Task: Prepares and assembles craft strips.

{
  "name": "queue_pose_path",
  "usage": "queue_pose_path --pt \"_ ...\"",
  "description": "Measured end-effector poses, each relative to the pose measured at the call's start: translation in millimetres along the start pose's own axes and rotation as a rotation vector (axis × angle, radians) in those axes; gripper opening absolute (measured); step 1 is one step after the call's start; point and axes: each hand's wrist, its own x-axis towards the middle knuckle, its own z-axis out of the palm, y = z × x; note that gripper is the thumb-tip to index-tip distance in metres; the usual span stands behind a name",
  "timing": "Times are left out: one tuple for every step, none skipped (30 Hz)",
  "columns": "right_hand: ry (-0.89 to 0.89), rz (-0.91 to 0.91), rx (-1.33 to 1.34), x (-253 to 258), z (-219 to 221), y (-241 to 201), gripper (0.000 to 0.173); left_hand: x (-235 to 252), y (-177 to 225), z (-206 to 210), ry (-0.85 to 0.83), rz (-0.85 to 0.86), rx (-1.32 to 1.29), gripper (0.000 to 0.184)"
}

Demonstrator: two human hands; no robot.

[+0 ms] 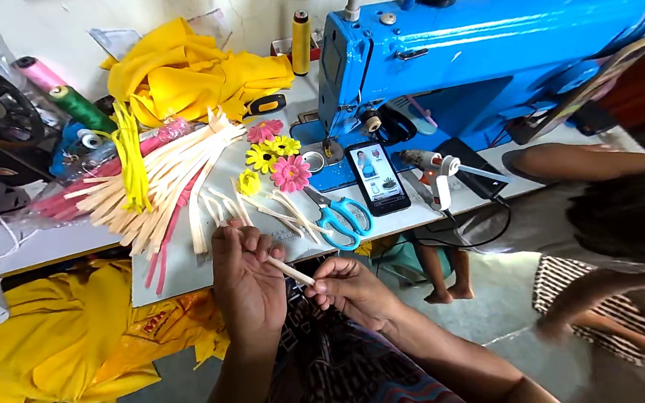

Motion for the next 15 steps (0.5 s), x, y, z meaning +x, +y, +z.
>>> queue_pose_path --pt "0.005 -0.007 -0.004 0.4 0.2 0.3 0.014 -0.1 -0.4 -0.4 -0.004 0.006 -0.007 0.034" --pt "0.006 -0.013 -0.009 0.9 0.2 0.7 0.014 -0.3 -0.9 -0.8 -0.006 0.009 -0.016 0.033" --pt "0.012 -0.015 -0.016 1.4 0.4 1.2 0.015 -0.5 -1.3 -1.3 -0.007 0.005 -0.027 0.033" --pt "0.023 -0.015 -0.022 1.7 0.7 1.8 0.016 -0.6 -1.4 -1.6 -0.006 0.001 -0.037 0.033" --pt "0.035 -0.014 -0.028 1.8 1.1 2.4 0.017 -0.6 -1.6 -2.0 -0.004 -0.002 -0.048 0.033" --pt "0.05 -0.019 -0.041 1.6 1.6 2.6 0.017 -0.4 -1.9 -2.3 0.001 -0.006 -0.056 0.032" --pt "0.059 -0.036 -0.067 1.3 1.7 2.7 0.017 0.1 -2.1 -2.8 0.008 -0.01 -0.054 0.033" --pt "0.061 -0.068 -0.111 0.9 1.1 2.7 0.016 0.8 -2.1 -4.3 0.016 -0.008 -0.03 0.033" --pt "0.057 -0.114 -0.178 0.3 -0.1 2.1 0.015 1.8 -1.7 -7.6 0.022 0.014 0.032 0.032" --pt "0.051 -0.164 -0.267 -0.8 -1.7 0.0 0.014 2.7 -0.9 -13.5 0.022 0.077 0.141 0.028" --pt "0.046 -0.206 -0.37 -2.9 -3.4 -3.7 0.013 3.1 0.3 -23.9 -0.003 0.208 0.285 0.022" --pt "0.041 -0.238 -0.484 -5.3 -5.4 -8.6 0.012 2.4 3.5 -37.3 -0.068 0.398 0.465 0.02" --pt "0.032 -0.259 -0.594 -7.6 -7.6 -13.7 0.01 -0.4 10.2 -48.7 -0.157 0.604 0.678 0.027" --pt "0.016 -0.266 -0.694 -9.1 -9.7 -18.7 0.009 -6.8 18.8 -51.9 -0.234 0.768 0.905 0.033" --pt "-0.008 -0.269 -0.774 -9.8 -11.7 -23.1 0.009 -16.6 25.8 -47.7 -0.315 0.836 1.127 0.034"
